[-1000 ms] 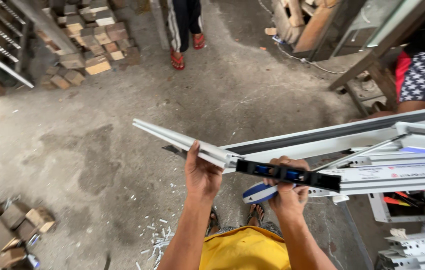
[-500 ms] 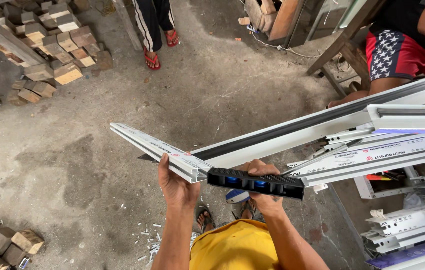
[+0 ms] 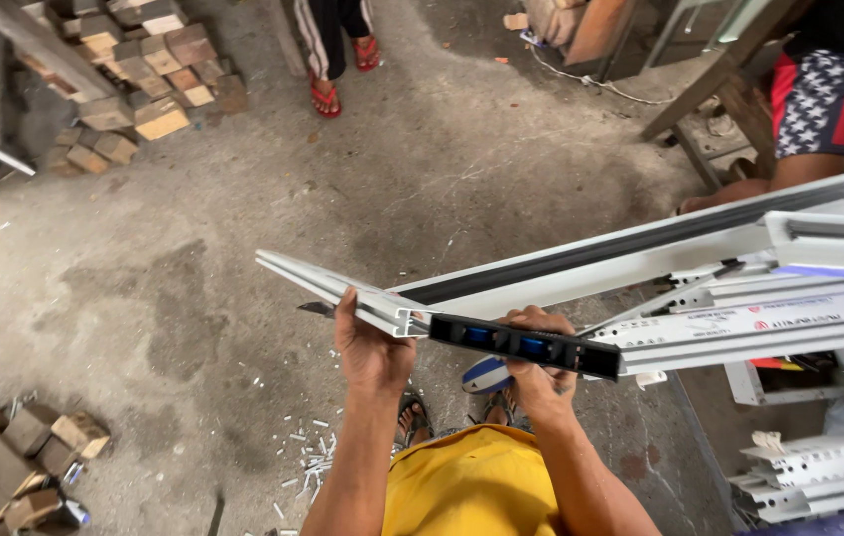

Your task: The person assembles aluminum window profiles by inserting black rubber seals and metal corner brackets into the profile channels. They use a screwdriver to secure the brackets and a marker to label the profile. The work is performed on a metal rack in a workshop environment.

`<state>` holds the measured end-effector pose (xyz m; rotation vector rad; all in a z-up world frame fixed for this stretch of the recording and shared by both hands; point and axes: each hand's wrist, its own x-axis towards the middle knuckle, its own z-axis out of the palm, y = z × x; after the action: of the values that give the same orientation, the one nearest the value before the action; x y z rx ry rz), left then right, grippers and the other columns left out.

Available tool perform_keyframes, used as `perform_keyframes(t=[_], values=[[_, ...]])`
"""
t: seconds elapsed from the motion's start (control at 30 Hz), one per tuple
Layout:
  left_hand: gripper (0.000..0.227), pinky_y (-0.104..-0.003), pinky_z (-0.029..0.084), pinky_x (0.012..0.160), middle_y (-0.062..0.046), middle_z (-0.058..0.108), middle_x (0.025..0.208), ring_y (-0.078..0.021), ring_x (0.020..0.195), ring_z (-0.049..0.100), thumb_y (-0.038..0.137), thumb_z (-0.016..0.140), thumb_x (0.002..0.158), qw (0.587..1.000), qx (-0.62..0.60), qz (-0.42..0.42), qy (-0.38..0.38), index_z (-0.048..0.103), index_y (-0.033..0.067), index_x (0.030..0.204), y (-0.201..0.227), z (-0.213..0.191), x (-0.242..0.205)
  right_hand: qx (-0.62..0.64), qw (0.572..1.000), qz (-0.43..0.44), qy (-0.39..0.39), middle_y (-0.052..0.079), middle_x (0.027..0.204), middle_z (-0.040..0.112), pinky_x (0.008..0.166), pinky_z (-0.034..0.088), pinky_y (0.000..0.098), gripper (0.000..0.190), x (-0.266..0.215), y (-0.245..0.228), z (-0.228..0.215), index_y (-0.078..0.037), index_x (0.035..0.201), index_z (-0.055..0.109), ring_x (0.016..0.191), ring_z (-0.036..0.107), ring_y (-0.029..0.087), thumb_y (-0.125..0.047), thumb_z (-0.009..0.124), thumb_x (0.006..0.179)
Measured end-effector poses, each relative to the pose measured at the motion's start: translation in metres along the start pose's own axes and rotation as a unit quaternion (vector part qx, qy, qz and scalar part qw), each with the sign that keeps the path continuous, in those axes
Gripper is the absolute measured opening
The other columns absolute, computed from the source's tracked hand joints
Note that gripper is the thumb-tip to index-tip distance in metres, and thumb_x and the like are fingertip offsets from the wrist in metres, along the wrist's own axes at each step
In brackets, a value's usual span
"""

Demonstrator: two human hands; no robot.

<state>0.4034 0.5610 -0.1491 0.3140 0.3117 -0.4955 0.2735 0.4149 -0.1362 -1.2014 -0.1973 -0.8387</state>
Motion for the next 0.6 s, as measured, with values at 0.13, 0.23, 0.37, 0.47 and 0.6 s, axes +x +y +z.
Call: perform_keyframes(t=[0.13, 0.23, 0.37, 0.47, 0.6], values=[[0.030, -0.042, 0.061, 0.065, -0.002, 0.070, 0.077, -0.0210, 0.071, 0.071, 0.035, 0.082, 0.077, 1.000, -0.008, -0.002, 0.001, 0.064, 0.0154, 0.092, -0.008, -0.006, 0.001, 0.016, 1.000, 0.018, 0.012, 0.005, 0.099, 0.066, 0.080, 0.054, 0.0305, 0.036, -0.005, -0.001, -0.009, -0.009, 0.123, 0.063, 0.089, 0.063, 0.014, -0.021, 0.082, 0.095], [0.030, -0.038, 0.062, 0.069, -0.002, 0.069, 0.080, -0.0182, 0.075, 0.071, 0.032, 0.082, 0.083, 1.000, 0.002, 0.015, 0.019, 0.067, 0.0119, 0.099, -0.013, -0.009, 0.002, 0.031, 0.999, 0.024, 0.014, 0.005, 0.103, 0.066, 0.082, 0.055, 0.0318, 0.034, -0.006, 0.000, -0.015, -0.011, 0.121, 0.063, 0.092, 0.063, 0.015, -0.017, 0.083, 0.095], [0.032, -0.034, 0.063, 0.071, -0.002, 0.071, 0.083, -0.0180, 0.078, 0.073, 0.033, 0.083, 0.082, 1.000, -0.003, 0.010, 0.028, 0.064, 0.0123, 0.097, -0.018, -0.010, 0.002, 0.033, 0.998, 0.029, 0.038, 0.004, 0.106, 0.065, 0.081, 0.054, 0.0313, 0.034, -0.006, -0.002, -0.016, -0.011, 0.119, 0.061, 0.095, 0.063, 0.015, -0.018, 0.083, 0.094], [0.034, -0.033, 0.063, 0.070, -0.003, 0.072, 0.084, -0.0180, 0.078, 0.074, 0.035, 0.083, 0.080, 0.999, -0.003, 0.001, 0.035, 0.065, 0.0112, 0.096, -0.020, -0.010, 0.000, 0.038, 0.998, 0.018, 0.052, 0.005, 0.097, 0.066, 0.074, 0.054, 0.0300, 0.032, -0.004, -0.004, -0.011, -0.009, 0.117, 0.063, 0.080, 0.061, 0.012, -0.021, 0.082, 0.095], [0.034, -0.031, 0.064, 0.075, -0.002, 0.072, 0.087, -0.0160, 0.081, 0.074, 0.034, 0.083, 0.080, 0.997, -0.004, 0.003, 0.075, 0.065, 0.0115, 0.100, -0.023, -0.011, 0.003, 0.055, 0.996, 0.037, 0.064, 0.006, 0.095, 0.064, 0.072, 0.054, 0.0299, 0.034, -0.002, -0.008, -0.001, -0.007, 0.117, 0.061, 0.079, 0.059, 0.013, -0.025, 0.081, 0.095]])
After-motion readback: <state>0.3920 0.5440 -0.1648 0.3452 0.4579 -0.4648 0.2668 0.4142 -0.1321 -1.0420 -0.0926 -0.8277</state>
